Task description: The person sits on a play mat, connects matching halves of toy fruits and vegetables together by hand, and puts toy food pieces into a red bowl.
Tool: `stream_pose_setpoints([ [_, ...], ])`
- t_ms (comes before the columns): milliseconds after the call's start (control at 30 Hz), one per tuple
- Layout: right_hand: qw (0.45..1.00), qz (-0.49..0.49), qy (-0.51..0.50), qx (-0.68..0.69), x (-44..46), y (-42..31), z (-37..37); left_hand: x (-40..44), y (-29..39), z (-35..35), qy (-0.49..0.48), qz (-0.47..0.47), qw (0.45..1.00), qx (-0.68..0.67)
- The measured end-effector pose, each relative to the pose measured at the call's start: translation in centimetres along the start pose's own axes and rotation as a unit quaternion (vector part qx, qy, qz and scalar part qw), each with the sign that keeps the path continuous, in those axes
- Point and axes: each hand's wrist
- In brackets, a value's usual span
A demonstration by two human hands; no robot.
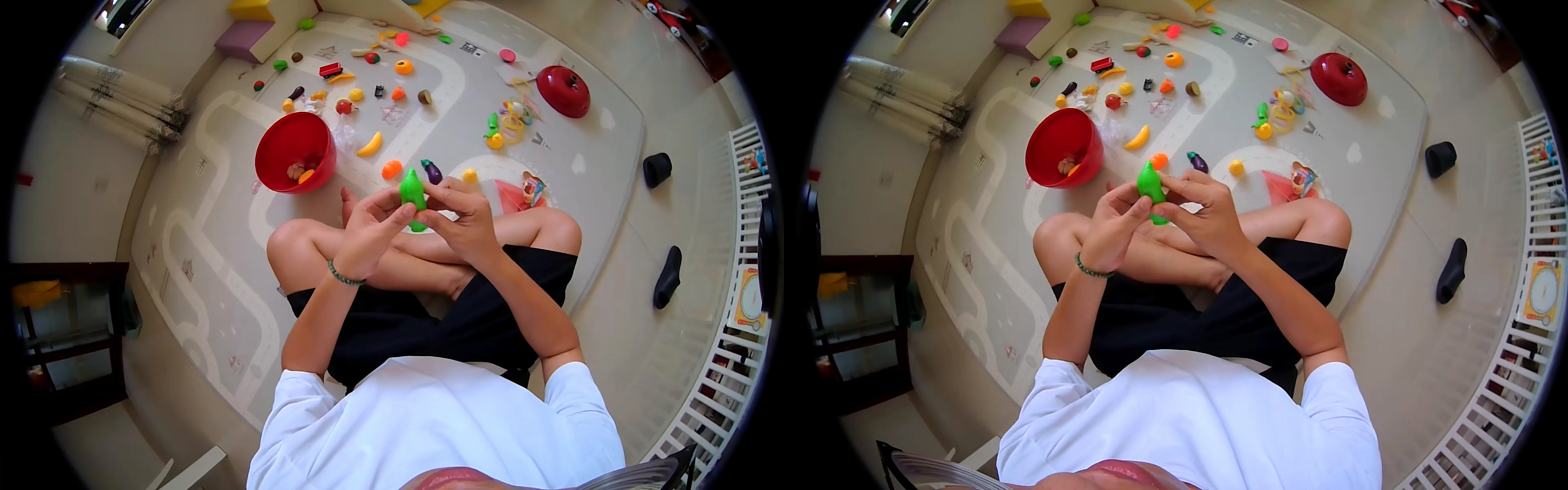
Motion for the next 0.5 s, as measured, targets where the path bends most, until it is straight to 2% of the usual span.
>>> stream_pose_setpoints([
  [67, 0.999, 0.018, 0.005, 0.036, -0.2, 0.4, 0.4, -0.3, -0.3, 0.2, 0.028, 0.043, 0.996, 0.071],
  [133, 0.997, 0.038, 0.010, 0.072, -0.3, 0.5, 0.4, -0.2, -0.5, 0.1, 0.019, 0.056, 0.995, 0.081],
  [200, 0.998, -0.042, -0.012, -0.037, -0.1, 0.2, -0.2, -0.2, -0.8, 0.2, 0.009, 0.068, 0.994, 0.089],
  [267, 0.998, -0.019, -0.021, -0.056, -0.1, -0.3, -0.9, -0.5, -0.9, 0.3, 0.054, 0.093, 0.962, 0.249],
  [300, 0.998, 0.039, -0.034, -0.032, -0.2, -0.8, -1.2, -0.6, -0.5, 0.1, 0.035, 0.088, 0.912, 0.399],
  [333, 0.994, 0.097, -0.047, -0.007, -0.3, -1.1, -1.5, -0.7, -0.9, 0.0, 0.029, 0.088, 0.914, 0.396],
  [400, 0.993, 0.088, -0.071, -0.017, -0.4, 0.1, -2.0, -0.9, -1.9, 0.0, 0.013, 0.080, 0.883, 0.462],
  [467, 0.990, 0.076, -0.119, 0.003, -0.6, 1.2, -2.3, -0.9, -1.7, 0.4, 0.013, 0.055, 0.888, 0.456],
  [500, 0.990, 0.106, -0.070, 0.065, -0.7, 1.3, -1.8, -0.9, -1.6, 0.4, -0.001, 0.056, 0.889, 0.455],
])
Point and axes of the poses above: each hand's wrist, its own x-axis towards the middle knuckle, its own z-axis out of the palm, y = z × x, and after that the axes turned 4 degrees about z, right-handed
